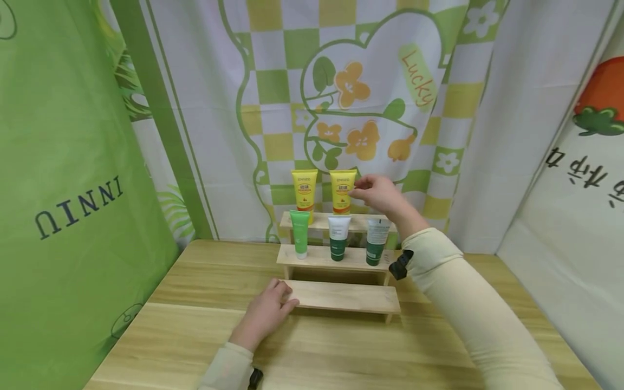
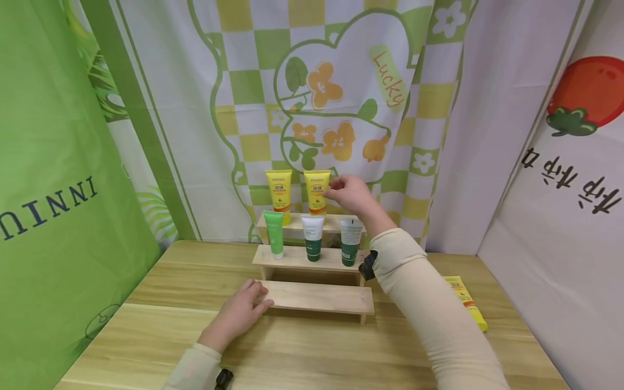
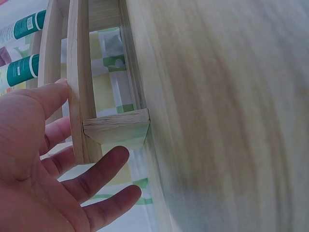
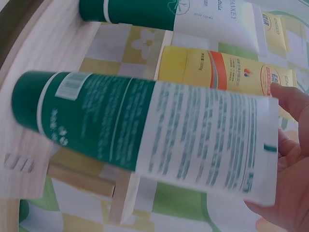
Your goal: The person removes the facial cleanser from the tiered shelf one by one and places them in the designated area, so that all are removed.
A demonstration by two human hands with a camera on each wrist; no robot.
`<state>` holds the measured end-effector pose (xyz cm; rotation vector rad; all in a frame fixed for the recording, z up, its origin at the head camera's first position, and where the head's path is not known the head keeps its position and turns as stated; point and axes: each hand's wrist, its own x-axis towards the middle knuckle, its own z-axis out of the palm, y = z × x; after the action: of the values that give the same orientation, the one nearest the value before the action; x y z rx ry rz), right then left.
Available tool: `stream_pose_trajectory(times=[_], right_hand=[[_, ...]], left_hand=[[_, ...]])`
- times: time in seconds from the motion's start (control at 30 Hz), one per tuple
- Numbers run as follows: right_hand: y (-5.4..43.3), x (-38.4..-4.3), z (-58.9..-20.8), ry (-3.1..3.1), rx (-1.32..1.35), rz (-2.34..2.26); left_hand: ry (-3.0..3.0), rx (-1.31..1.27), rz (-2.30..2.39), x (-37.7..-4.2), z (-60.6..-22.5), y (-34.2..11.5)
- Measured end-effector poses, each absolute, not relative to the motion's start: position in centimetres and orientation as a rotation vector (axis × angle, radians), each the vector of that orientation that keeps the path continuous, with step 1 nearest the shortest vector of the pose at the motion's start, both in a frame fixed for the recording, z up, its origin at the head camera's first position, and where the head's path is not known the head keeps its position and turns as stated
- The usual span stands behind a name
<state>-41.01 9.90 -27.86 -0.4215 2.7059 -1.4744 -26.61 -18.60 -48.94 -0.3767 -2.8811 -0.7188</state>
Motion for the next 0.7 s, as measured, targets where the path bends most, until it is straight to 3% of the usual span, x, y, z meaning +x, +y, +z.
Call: stream_pose_trajectory(times=[0.7], right_hand=[[8.6,-41.5,-27.8,2.842,-0.308,-1.383]], left_hand=[[-2.88,-0.386,-0.698,-26.6,-48.8,-18.7]])
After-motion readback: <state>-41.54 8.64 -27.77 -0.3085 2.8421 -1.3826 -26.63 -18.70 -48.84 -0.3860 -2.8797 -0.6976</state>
